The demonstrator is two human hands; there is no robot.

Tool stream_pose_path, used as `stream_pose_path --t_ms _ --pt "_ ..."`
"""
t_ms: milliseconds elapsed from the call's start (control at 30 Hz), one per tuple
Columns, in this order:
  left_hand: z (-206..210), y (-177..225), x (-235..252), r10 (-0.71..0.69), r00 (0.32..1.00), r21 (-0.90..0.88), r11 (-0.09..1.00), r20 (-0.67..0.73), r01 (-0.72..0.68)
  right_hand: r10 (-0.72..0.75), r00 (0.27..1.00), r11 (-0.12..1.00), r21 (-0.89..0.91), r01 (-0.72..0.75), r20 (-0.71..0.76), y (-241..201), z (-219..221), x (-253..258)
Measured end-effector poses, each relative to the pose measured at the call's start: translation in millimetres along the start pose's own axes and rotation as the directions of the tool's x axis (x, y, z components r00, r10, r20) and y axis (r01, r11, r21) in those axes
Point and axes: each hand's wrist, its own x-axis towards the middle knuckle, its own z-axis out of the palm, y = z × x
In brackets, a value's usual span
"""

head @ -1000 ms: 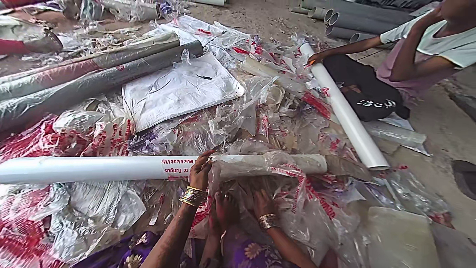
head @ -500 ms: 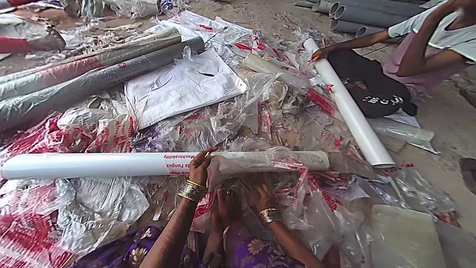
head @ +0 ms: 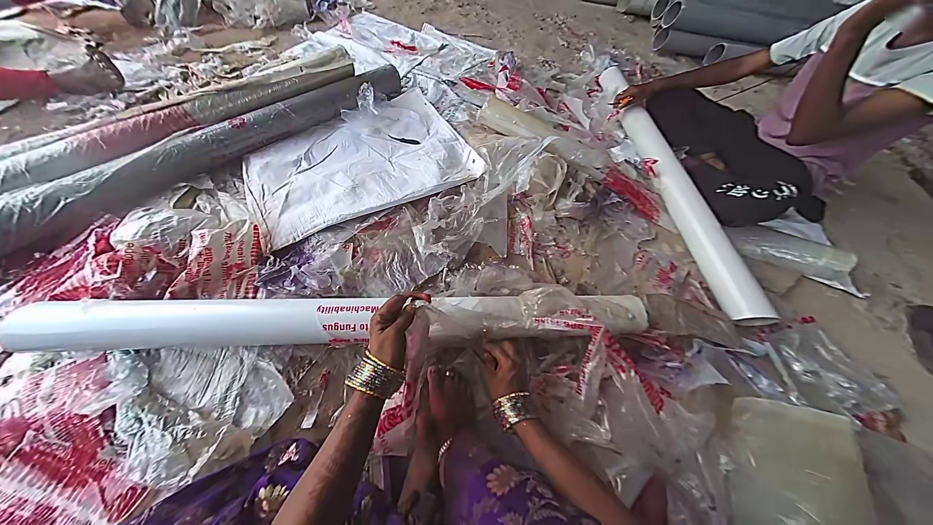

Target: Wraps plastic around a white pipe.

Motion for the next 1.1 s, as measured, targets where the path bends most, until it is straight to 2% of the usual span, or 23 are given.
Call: stream_pose_path --t_ms 67,167,200,267,367,533,633,733,767,900,1000,1100 --pt "0 0 -2 0.009 1.0 -0.022 1.0 -0.002 -0.009 0.098 0.99 0.995 -0.031 -0.095 0.104 10 -10 -15" --pt "-1 1 5 0.036 0.999 -0.041 0.999 0.01 -0.035 -0.001 0.993 0.998 0.062 0.009 -0.122 6 -15 -8" --pt "-2 1 3 0.027 1.0 -0.035 0.999 0.015 -0.026 -0.02 0.988 0.996 0.08 0.033 -0.151 -2 -18 0" --pt "-1 3 3 0.011 0.999 -0.012 1.0 0.031 -0.011 -0.012 0.995 0.998 0.06 0.018 -0.099 -25 -26 25" --pt "-3 4 1 -0.013 0.999 -0.015 1.0 0.03 0.014 0.054 0.992 0.998 -0.025 -0.051 0.118 -46 -31 47" --pt "-3 0 5 -0.021 1.0 -0.058 0.998 0.016 0.022 0.104 0.948 0.987 -0.145 -0.063 0.3 -32 -36 21" --pt "-1 1 6 -0.002 1.0 -0.071 0.997 0.008 0.002 0.138 0.948 0.98 -0.176 -0.089 0.286 -35 -54 18" --pt "-9 2 4 0.0 1.0 -0.08 0.997 -0.006 -0.001 0.064 0.987 0.995 -0.083 -0.053 0.144 -45 -59 34" --pt "-9 2 4 0.001 1.0 -0.078 0.997 -0.006 -0.001 0.061 0.988 0.996 -0.073 -0.051 0.141 -51 -60 44" --pt "-6 2 3 0.013 1.0 -0.084 0.996 -0.012 -0.014 0.101 0.959 0.988 -0.14 -0.066 0.265 -60 -46 63" --pt "-8 2 6 0.033 0.999 -0.07 0.997 -0.021 -0.034 0.096 0.943 0.974 -0.227 -0.023 0.318 -47 -44 45" --pt "-9 4 6 0.029 1.0 -0.058 0.998 0.006 -0.028 0.179 0.89 0.953 -0.297 -0.052 0.419 -30 -53 33"
